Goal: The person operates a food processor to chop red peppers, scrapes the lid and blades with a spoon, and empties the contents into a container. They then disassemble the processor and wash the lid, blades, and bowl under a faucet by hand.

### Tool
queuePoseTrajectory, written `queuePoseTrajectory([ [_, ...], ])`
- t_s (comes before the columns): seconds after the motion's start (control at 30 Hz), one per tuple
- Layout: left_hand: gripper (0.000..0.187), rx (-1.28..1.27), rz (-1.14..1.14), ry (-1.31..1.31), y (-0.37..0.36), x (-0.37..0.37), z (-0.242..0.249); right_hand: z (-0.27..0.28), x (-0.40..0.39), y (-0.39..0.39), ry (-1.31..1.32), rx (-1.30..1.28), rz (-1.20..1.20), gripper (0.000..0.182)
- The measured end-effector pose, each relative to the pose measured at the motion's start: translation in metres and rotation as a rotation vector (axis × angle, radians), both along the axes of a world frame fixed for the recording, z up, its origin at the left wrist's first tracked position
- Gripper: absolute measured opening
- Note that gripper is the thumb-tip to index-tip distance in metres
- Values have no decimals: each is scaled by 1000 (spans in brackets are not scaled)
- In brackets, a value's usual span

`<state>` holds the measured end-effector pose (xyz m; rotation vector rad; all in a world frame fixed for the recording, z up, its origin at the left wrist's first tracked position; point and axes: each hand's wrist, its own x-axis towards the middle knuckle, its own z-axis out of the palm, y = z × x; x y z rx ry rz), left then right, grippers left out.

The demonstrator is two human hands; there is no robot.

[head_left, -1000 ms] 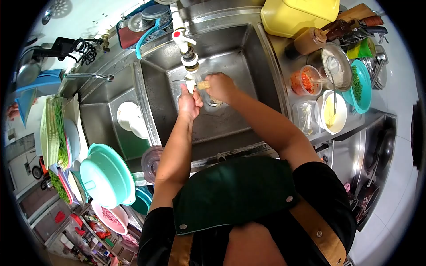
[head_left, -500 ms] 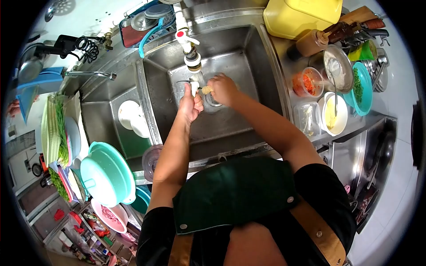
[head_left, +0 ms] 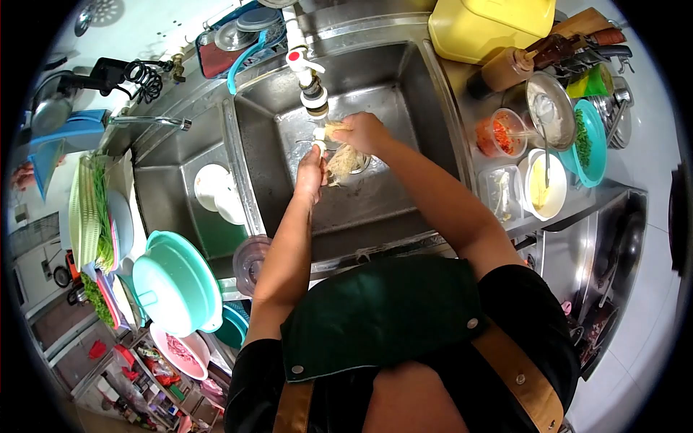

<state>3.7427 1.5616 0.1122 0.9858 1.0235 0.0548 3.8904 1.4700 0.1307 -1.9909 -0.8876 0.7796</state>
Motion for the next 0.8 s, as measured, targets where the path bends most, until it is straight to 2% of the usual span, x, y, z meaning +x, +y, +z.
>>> queuePoseTrajectory([
  [0.03,34,1,1,2,2,-1,0,3,2,0,-18,-78,-48,27],
  [0.1,35,-151,115,46,3,0,11,13,7,-2,-78,-91,-69,25],
  [0.17,35,-198,128,33,4,-1,14,13,19,-5,-141,-102,-90,24],
  [0.23,35,-207,148,23,10,-3,15,1,41,-7,-328,41,72,21],
  [0.27,36,-199,154,30,13,-5,12,-16,55,-6,-210,17,52,23],
  [0.3,36,-199,156,30,17,-9,10,-19,56,-8,-210,18,55,23],
  [0.37,37,-391,127,-114,22,-16,7,-24,57,-11,252,89,-118,26],
  [0.4,39,-470,142,-151,21,-15,10,-11,48,-13,252,89,-120,26],
  [0.5,39,-600,154,-286,20,-16,3,9,21,-8,112,180,-70,29],
  [0.57,39,-593,140,-275,17,-15,3,2,9,3,-195,480,12,26],
  [0.6,39,-586,124,-266,16,-15,4,0,6,8,-190,479,7,26],
  [0.67,39,-567,90,-257,13,-12,6,0,4,16,-245,391,194,24],
  [0.7,39,-546,61,-255,12,-10,7,1,3,18,-247,391,188,24],
  [0.77,39,-537,76,-257,12,-9,5,1,-1,20,-455,195,106,21],
  [0.8,39,-528,94,-260,12,-10,5,-14,7,20,-454,195,107,21],
])
